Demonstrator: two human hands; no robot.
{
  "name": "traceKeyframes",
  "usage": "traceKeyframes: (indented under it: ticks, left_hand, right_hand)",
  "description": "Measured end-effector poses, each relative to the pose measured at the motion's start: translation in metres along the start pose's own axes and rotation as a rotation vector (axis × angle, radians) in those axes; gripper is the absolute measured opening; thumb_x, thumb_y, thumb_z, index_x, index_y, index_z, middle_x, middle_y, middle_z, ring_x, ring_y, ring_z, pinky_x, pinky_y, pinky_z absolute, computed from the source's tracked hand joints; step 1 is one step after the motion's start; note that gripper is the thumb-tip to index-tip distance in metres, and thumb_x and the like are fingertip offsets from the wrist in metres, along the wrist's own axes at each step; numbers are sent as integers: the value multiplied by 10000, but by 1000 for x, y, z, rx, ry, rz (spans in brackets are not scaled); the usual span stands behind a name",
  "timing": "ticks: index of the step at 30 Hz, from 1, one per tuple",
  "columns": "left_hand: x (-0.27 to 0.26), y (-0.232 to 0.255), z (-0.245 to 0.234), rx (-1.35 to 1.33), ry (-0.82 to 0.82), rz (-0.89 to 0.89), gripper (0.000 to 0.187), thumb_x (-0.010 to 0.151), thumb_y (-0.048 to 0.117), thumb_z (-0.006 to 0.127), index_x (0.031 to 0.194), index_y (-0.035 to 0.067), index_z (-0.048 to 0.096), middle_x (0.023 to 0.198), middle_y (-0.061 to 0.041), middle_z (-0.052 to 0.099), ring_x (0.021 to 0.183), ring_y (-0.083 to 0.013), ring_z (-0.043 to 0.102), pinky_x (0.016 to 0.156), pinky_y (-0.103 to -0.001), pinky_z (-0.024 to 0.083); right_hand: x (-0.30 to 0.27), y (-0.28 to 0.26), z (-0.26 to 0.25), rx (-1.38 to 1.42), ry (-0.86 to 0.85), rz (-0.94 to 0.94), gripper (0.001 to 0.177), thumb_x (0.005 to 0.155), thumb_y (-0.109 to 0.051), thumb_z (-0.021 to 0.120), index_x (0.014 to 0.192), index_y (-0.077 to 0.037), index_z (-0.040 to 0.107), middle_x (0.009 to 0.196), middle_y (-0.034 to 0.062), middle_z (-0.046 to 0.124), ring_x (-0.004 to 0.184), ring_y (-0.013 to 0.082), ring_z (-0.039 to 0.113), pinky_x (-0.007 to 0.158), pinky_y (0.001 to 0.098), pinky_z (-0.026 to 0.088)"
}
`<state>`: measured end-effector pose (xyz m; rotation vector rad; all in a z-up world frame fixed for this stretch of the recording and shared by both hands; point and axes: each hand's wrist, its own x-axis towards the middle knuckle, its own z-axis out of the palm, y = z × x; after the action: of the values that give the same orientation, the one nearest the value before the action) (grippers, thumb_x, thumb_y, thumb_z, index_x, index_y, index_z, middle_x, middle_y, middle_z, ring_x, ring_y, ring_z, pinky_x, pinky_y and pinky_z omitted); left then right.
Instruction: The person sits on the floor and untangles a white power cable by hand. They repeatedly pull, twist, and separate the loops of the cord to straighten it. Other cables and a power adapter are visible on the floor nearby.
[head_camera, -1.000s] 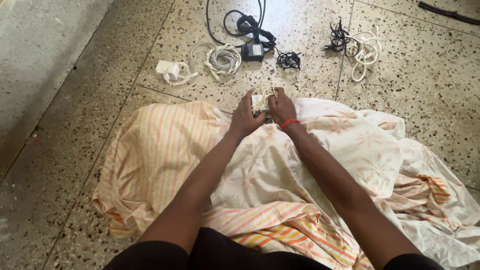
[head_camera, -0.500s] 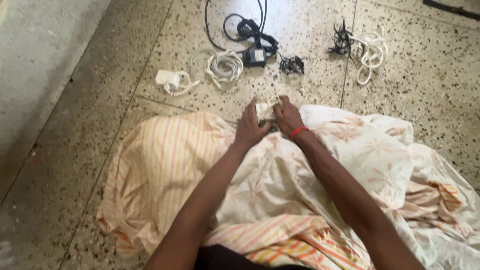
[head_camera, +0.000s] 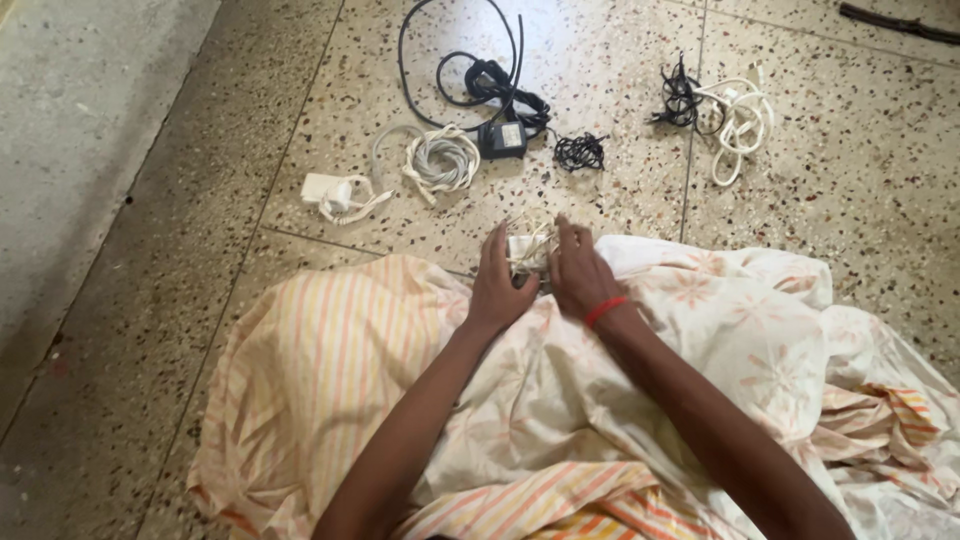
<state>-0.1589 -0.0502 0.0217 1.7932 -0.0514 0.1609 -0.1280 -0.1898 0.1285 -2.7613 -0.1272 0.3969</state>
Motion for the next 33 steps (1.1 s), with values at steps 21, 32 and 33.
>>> traceKeyframes:
  ticks: [21, 32, 33]
  left_hand:
    - [-3, 33, -32, -5, 1, -170, 730, 824, 107, 742, 1484, 39, 439, 1387, -231, 559, 1277, -362, 572, 1065, -421, 478]
    - [7, 32, -29, -170, 10, -320, 602, 834, 102, 735, 1390, 63, 507, 1320, -176, 578, 1087, -269, 661, 862, -378, 590]
    - [8, 32, -28, -188, 9, -314, 585, 832, 104, 735, 1373, 63, 517, 1315, -178, 566, 1080, -271, 662, 842, -380, 599]
  right_hand:
    - [-9, 10, -11, 104, -81, -19, 728, 899, -266, 670, 1527, -130, 328, 1421, 246, 446, 1157, 455, 604, 948, 500, 528]
    - [-11, 8, -10, 27, -115, -24, 801, 882, -289, 676, 1548, -124, 261, 1424, 273, 427, 1121, 473, 606, 924, 527, 525]
    - [-12, 7, -12, 24, -121, -13, 807, 883, -293, 673, 1554, -133, 255, 1416, 263, 440, 1110, 466, 615, 920, 529, 526]
